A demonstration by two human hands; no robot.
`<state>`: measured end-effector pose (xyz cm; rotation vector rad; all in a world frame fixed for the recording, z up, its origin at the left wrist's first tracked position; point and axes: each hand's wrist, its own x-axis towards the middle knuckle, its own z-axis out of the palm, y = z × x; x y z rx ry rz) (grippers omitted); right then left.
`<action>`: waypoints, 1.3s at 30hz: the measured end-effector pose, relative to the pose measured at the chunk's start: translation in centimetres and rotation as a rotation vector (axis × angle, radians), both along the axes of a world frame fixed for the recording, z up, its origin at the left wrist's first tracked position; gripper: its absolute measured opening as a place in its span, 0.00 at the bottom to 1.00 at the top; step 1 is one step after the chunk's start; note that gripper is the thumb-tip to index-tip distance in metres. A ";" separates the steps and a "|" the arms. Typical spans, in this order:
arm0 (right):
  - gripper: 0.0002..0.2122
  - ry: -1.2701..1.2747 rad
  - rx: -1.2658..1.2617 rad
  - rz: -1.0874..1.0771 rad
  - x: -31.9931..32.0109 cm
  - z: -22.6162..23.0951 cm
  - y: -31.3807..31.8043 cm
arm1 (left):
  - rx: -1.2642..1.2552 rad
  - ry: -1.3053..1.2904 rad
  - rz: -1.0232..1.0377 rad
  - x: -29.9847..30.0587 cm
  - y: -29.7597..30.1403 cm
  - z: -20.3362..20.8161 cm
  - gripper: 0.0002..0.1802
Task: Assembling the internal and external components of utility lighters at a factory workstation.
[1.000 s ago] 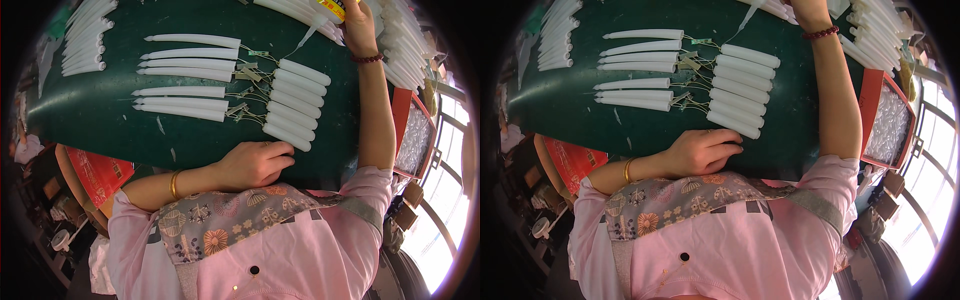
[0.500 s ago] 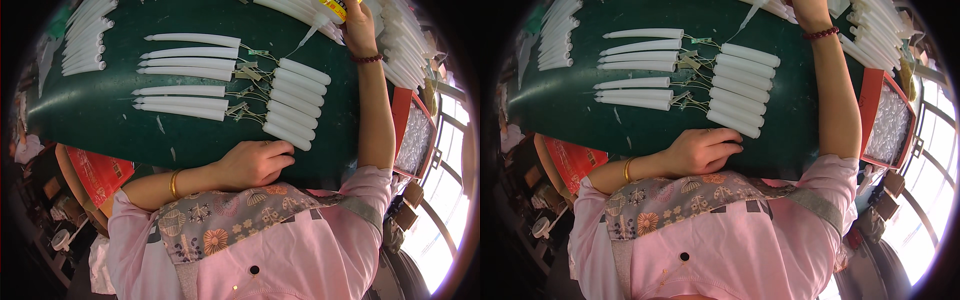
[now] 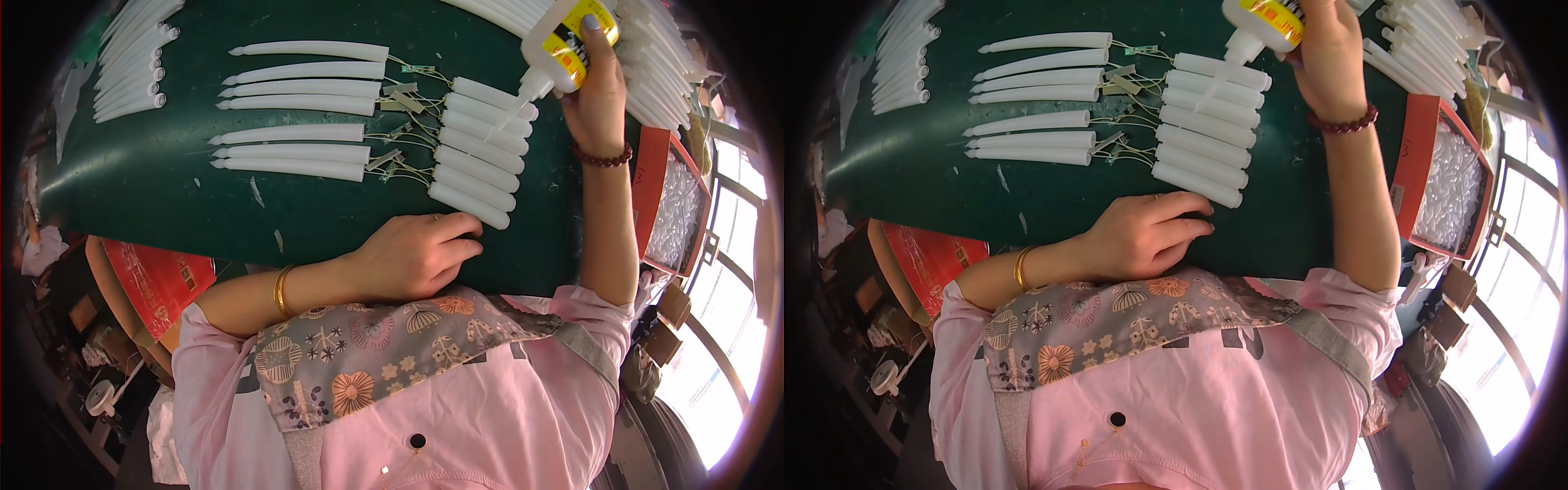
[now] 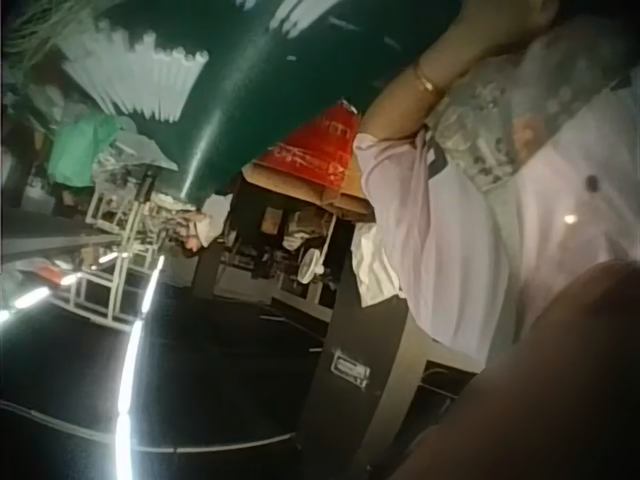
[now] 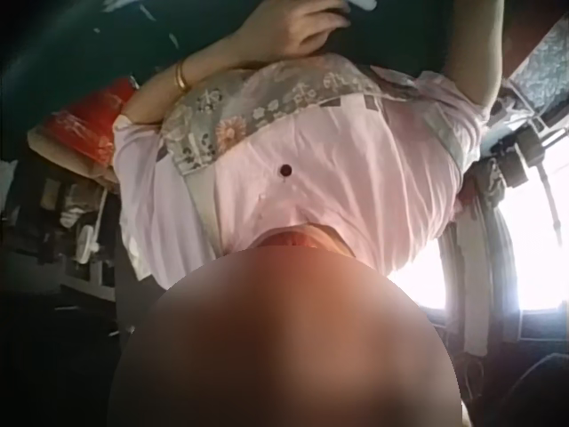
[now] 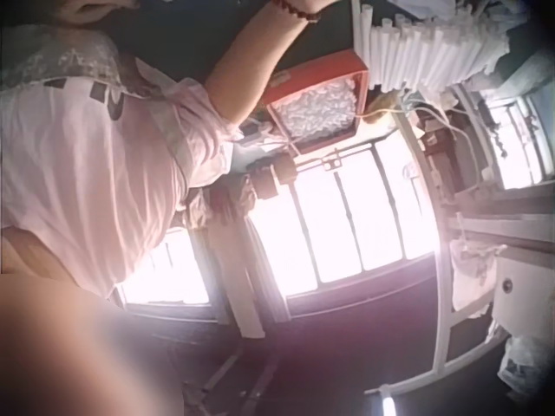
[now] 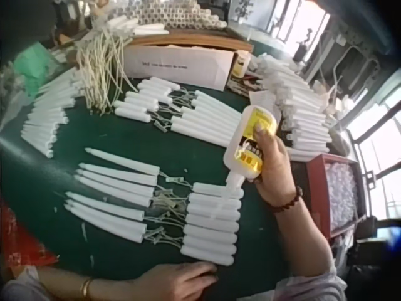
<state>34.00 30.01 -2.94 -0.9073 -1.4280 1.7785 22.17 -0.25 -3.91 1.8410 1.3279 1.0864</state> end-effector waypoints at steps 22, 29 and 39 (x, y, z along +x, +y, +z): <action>0.26 -0.081 0.130 0.084 -0.6 -0.7 -3.2 | -0.006 -0.023 -0.017 0.1 -0.1 0.2 0.08; 0.25 0.634 -0.631 -0.037 0.2 1.3 1.7 | 0.050 0.023 -0.051 0.1 0.7 0.8 0.12; 0.25 1.057 -1.058 -0.003 -5.5 2.7 9.2 | 0.035 0.075 -0.030 0.1 0.8 1.1 0.14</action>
